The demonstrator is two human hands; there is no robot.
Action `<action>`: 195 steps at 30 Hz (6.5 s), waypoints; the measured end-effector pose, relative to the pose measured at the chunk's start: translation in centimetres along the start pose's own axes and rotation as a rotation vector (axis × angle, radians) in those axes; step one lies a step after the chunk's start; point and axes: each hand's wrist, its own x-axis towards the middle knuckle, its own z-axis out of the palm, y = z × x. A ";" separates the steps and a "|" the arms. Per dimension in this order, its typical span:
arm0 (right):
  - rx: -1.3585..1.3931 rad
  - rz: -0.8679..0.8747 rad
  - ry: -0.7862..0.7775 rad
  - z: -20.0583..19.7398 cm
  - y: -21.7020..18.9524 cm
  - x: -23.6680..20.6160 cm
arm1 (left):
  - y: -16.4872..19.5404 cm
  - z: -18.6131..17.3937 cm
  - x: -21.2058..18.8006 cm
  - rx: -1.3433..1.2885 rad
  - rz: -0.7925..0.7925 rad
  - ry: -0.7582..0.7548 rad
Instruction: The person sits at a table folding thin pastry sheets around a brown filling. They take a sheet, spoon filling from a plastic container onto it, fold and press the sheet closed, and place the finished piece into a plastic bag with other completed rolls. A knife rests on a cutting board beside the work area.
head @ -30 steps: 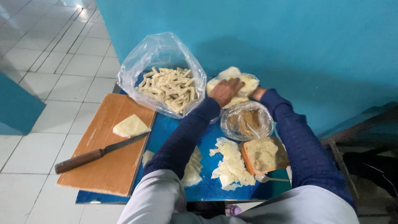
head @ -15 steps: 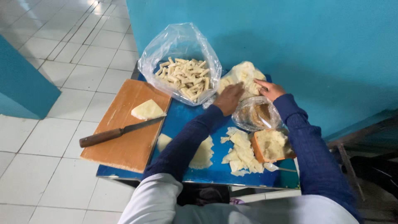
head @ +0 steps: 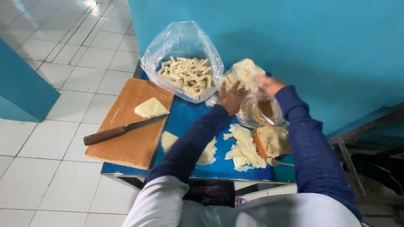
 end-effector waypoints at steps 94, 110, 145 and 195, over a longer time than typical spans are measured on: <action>-0.491 0.299 0.404 5.9 -2.5 -15.8 | 2.8 -7.1 -26.8 -0.211 -0.475 0.223; -0.124 0.352 0.540 7.5 6.2 -13.6 | 2.9 -7.1 -27.3 -0.299 -0.466 0.271; -0.189 -0.317 0.553 15.3 -17.2 -23.2 | 2.9 -5.1 -26.8 -0.898 -0.447 0.437; 0.187 -0.103 0.470 19.7 -19.6 -20.6 | 1.6 -5.5 -27.3 -0.754 -0.157 0.150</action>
